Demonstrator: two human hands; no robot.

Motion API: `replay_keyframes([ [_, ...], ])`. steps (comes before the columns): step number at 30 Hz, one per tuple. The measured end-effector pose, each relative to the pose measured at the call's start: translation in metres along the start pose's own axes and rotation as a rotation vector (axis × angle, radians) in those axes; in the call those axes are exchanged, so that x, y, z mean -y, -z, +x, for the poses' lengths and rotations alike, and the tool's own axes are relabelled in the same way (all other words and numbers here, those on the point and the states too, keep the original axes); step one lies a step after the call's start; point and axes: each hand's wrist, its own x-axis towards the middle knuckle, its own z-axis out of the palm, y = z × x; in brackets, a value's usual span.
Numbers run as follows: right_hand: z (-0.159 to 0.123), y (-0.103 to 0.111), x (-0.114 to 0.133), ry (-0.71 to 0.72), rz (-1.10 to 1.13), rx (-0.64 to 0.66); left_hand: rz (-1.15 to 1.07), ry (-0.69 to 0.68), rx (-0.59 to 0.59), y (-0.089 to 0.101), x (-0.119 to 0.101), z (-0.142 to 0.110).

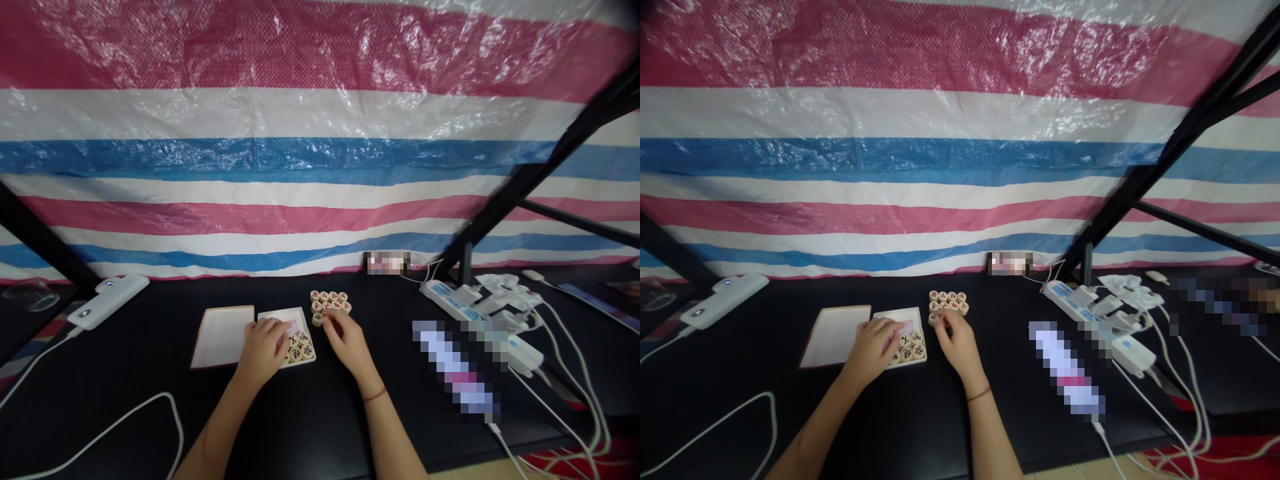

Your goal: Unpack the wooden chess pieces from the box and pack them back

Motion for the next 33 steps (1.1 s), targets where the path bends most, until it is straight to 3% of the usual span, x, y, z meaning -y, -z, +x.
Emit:
replay_keyframes([
  [3, -0.001, -0.011, 0.015, -0.006, 0.044, 0.212, 0.133, 0.027, 0.067, -0.005, -0.009, 0.004],
  [5, -0.002, -0.018, 0.021, -0.022, -0.011, 0.284, 0.172, 0.033, 0.108, -0.007, -0.014, 0.004],
  [11, -0.002, -0.021, 0.025, -0.075, -0.114, 0.302, 0.126, 0.044, 0.202, 0.002, -0.018, 0.000],
  [17, -0.001, -0.020, 0.026, -0.078, -0.101, 0.307, 0.020, 0.059, 0.221, 0.008, -0.015, 0.000],
  [23, -0.002, -0.021, 0.024, -0.082, -0.078, 0.294, -0.116, -0.023, 0.236, 0.008, -0.011, 0.001],
  [27, -0.002, -0.019, 0.025, 0.008, 0.003, 0.194, -0.241, -0.058, 0.138, 0.002, -0.005, 0.002],
  [31, -0.003, -0.020, 0.031, 0.201, 0.057, 0.113, -0.417, 0.044, -0.102, -0.003, -0.002, 0.003],
  [33, -0.005, -0.024, 0.034, 0.255, 0.055, 0.110, -0.498, 0.101, -0.161, -0.004, -0.003, 0.004],
])
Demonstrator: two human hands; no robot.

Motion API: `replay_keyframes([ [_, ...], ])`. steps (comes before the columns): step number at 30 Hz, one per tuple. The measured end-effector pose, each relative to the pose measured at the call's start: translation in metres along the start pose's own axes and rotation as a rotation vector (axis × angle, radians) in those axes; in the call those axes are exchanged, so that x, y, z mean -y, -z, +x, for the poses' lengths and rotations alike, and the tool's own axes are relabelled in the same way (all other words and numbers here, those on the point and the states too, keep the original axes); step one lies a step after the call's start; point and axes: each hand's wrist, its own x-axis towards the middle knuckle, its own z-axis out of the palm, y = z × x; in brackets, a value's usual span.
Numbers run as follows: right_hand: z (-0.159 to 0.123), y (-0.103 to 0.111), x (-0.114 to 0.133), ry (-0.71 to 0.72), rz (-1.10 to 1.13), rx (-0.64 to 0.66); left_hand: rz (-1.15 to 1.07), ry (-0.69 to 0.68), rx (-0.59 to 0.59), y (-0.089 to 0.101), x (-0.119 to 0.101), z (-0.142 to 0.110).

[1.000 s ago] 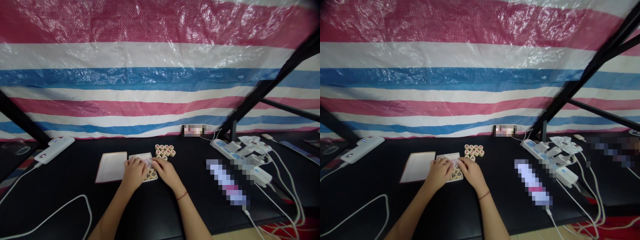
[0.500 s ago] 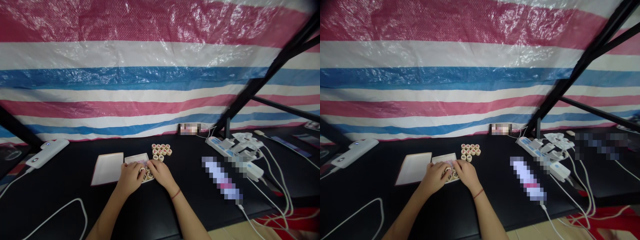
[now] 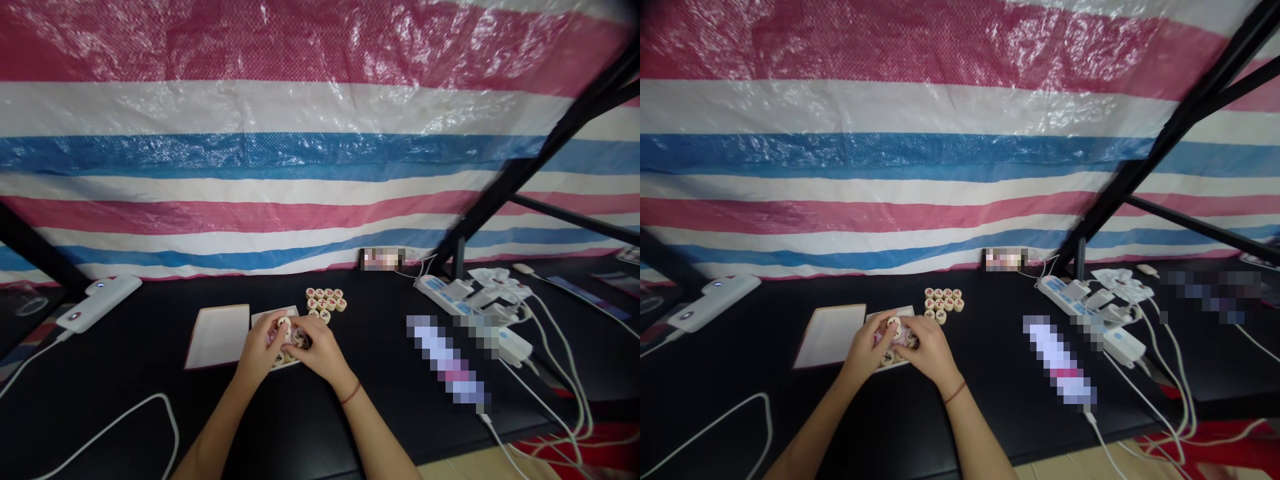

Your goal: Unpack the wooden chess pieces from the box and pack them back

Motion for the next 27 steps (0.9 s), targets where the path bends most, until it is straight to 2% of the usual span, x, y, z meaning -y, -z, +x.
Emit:
replay_keyframes([
  [3, -0.001, -0.006, 0.004, -0.002, -0.007, -0.018, -0.109, 0.059, -0.016, -0.001, -0.003, -0.001],
  [6, -0.001, -0.002, 0.002, -0.026, 0.005, -0.072, -0.187, 0.096, -0.063, -0.001, -0.001, -0.001],
  [10, -0.003, 0.021, -0.020, -0.181, -0.085, -0.326, -0.257, 0.143, -0.151, -0.003, 0.012, 0.000],
  [11, -0.005, 0.028, -0.028, -0.231, -0.126, -0.356, -0.282, 0.172, -0.159, -0.003, 0.016, 0.000],
  [16, -0.018, 0.044, -0.062, -0.412, -0.251, -0.285, -0.336, 0.255, -0.107, -0.007, 0.022, -0.002],
  [18, -0.021, 0.043, -0.067, -0.453, -0.257, -0.246, -0.257, 0.221, -0.097, -0.006, 0.019, -0.003],
  [21, -0.020, 0.043, -0.063, -0.446, -0.245, -0.236, -0.088, 0.094, -0.087, -0.003, 0.012, -0.004],
  [25, -0.010, 0.039, -0.038, -0.350, -0.112, -0.317, 0.092, -0.051, -0.035, -0.001, 0.006, -0.006],
  [27, -0.006, 0.029, -0.021, -0.258, 0.027, -0.226, 0.148, -0.101, 0.004, -0.002, 0.005, -0.008],
])
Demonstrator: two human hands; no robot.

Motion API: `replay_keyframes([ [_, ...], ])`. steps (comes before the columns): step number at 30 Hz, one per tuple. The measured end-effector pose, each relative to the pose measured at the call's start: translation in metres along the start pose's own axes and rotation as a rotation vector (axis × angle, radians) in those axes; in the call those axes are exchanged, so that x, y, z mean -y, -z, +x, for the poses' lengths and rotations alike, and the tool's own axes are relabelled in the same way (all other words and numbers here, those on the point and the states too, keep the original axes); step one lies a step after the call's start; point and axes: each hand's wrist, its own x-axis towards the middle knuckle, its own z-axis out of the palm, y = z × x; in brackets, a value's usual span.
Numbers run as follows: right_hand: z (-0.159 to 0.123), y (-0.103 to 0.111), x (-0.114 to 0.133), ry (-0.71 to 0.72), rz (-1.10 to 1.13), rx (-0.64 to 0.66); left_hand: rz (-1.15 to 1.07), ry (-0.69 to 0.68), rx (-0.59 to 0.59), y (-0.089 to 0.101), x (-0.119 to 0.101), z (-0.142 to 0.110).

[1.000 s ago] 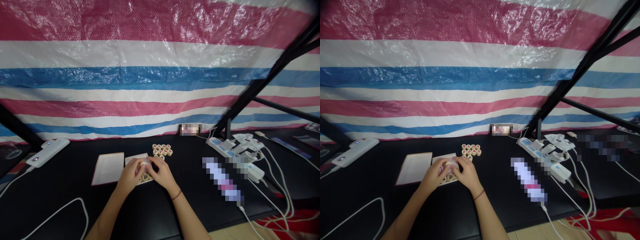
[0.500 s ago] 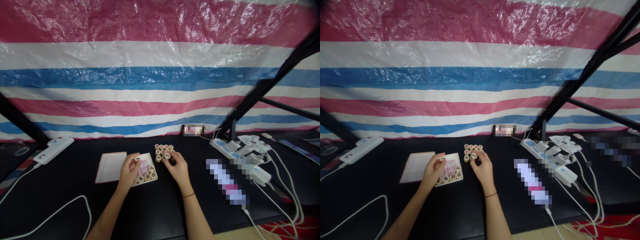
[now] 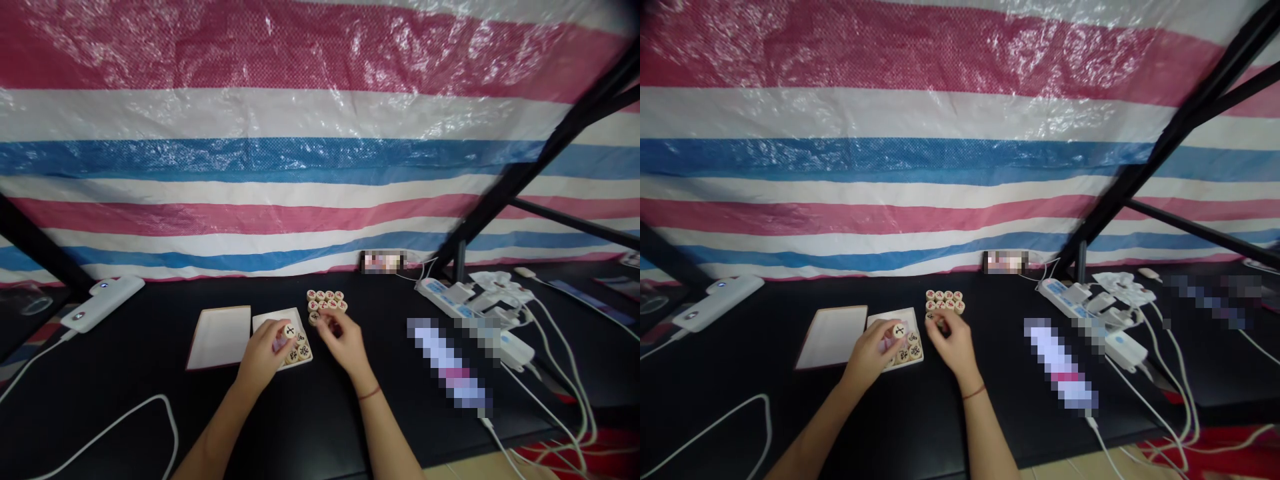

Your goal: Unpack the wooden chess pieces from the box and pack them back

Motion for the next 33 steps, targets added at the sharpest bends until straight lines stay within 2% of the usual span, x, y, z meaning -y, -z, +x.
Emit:
replay_keyframes([
  [2, -0.004, -0.013, 0.015, 0.078, 0.073, 0.132, 0.042, -0.048, 0.034, -0.002, -0.001, -0.002],
  [5, -0.009, -0.027, 0.026, 0.101, 0.096, 0.201, 0.081, -0.077, 0.076, -0.003, -0.001, -0.003],
  [8, -0.007, -0.022, 0.020, 0.065, 0.066, 0.130, 0.100, -0.073, 0.089, -0.004, -0.001, -0.003],
  [11, -0.001, -0.004, -0.001, -0.024, -0.068, -0.107, 0.122, -0.079, 0.089, -0.004, -0.001, -0.002],
  [13, 0.002, 0.008, -0.017, -0.084, -0.175, -0.174, 0.125, -0.090, 0.105, -0.004, 0.000, -0.003],
  [17, 0.002, 0.016, -0.040, -0.167, -0.279, -0.073, 0.126, -0.099, 0.124, -0.005, -0.001, -0.003],
  [21, -0.002, 0.011, -0.047, -0.192, -0.357, -0.027, 0.124, -0.098, 0.133, -0.005, -0.003, -0.002],
  [28, -0.002, 0.011, -0.048, -0.142, -0.316, 0.005, 0.108, -0.086, 0.153, -0.002, -0.001, -0.002],
  [31, 0.000, 0.014, -0.040, -0.119, -0.287, -0.060, 0.111, -0.083, 0.157, -0.002, 0.002, 0.002],
  [33, 0.001, 0.012, -0.029, -0.097, -0.208, -0.059, 0.166, -0.064, 0.192, -0.003, 0.003, 0.008],
])
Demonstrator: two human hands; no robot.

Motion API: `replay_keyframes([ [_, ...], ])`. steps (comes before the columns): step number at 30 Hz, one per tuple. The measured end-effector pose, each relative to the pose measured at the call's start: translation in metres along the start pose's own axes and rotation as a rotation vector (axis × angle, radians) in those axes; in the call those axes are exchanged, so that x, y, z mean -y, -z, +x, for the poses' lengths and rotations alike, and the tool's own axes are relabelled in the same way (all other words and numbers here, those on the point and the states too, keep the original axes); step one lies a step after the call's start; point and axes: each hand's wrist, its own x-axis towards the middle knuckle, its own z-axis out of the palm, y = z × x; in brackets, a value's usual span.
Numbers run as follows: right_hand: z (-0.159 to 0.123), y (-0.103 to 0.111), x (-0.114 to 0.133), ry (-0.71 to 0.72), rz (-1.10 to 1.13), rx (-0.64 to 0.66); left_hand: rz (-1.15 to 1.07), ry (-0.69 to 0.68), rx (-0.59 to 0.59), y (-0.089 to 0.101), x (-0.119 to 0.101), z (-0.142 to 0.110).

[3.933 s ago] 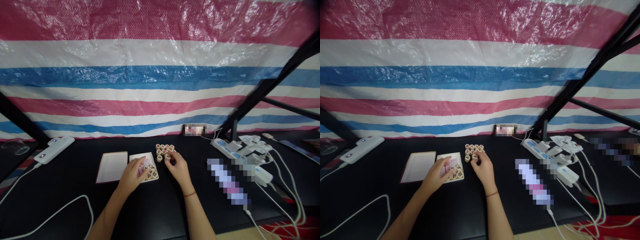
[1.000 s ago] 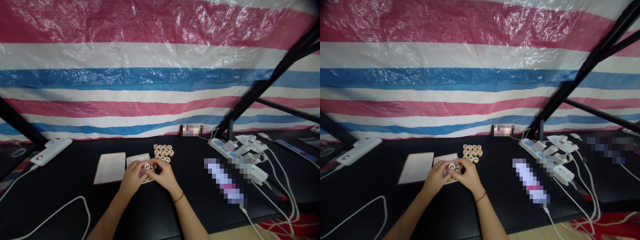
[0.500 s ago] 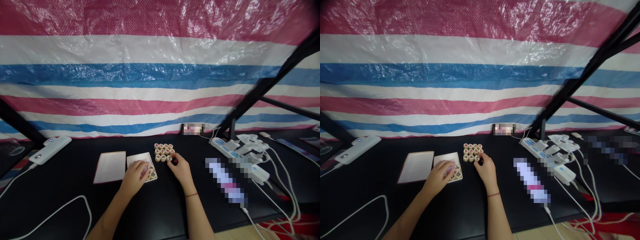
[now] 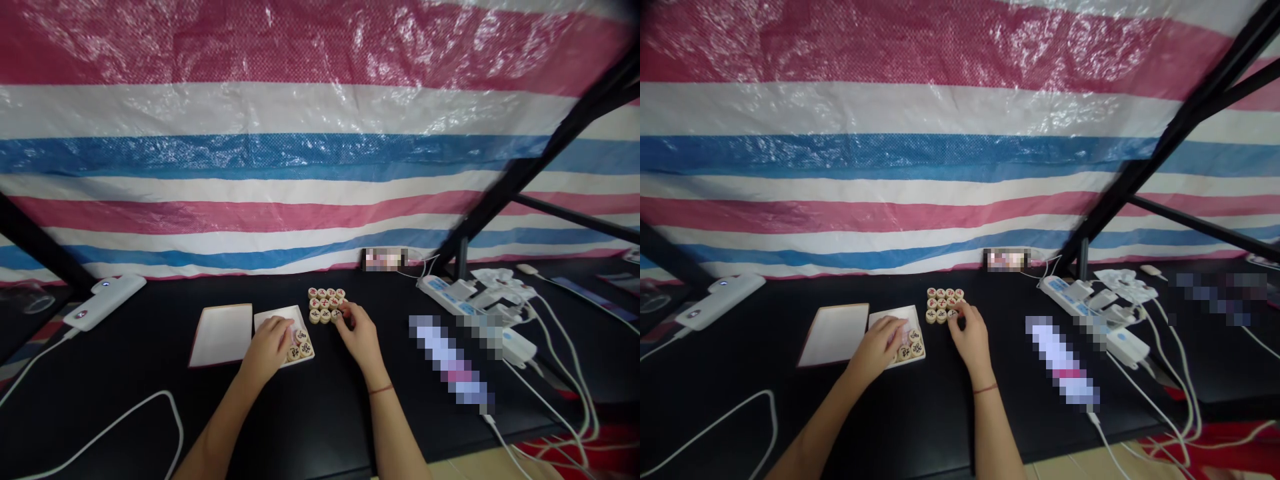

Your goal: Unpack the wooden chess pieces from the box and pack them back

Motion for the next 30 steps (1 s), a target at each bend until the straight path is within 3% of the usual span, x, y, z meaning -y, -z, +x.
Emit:
replay_keyframes([
  [6, -0.009, -0.015, 0.042, 0.110, 0.204, 0.383, 0.297, 0.125, 0.281, 0.003, -0.018, 0.020],
  [10, -0.013, -0.025, 0.049, 0.081, 0.131, 0.459, 0.331, 0.158, 0.326, 0.002, -0.028, 0.019],
  [20, -0.013, -0.024, 0.045, 0.049, 0.177, 0.414, 0.165, 0.167, 0.170, -0.003, -0.028, 0.011],
  [25, -0.014, -0.023, 0.045, 0.191, 0.240, 0.286, -0.211, 0.251, -0.063, -0.003, -0.019, 0.010],
  [30, -0.018, -0.030, 0.047, 0.297, 0.226, 0.221, -0.396, 0.297, -0.137, 0.003, -0.023, 0.009],
])
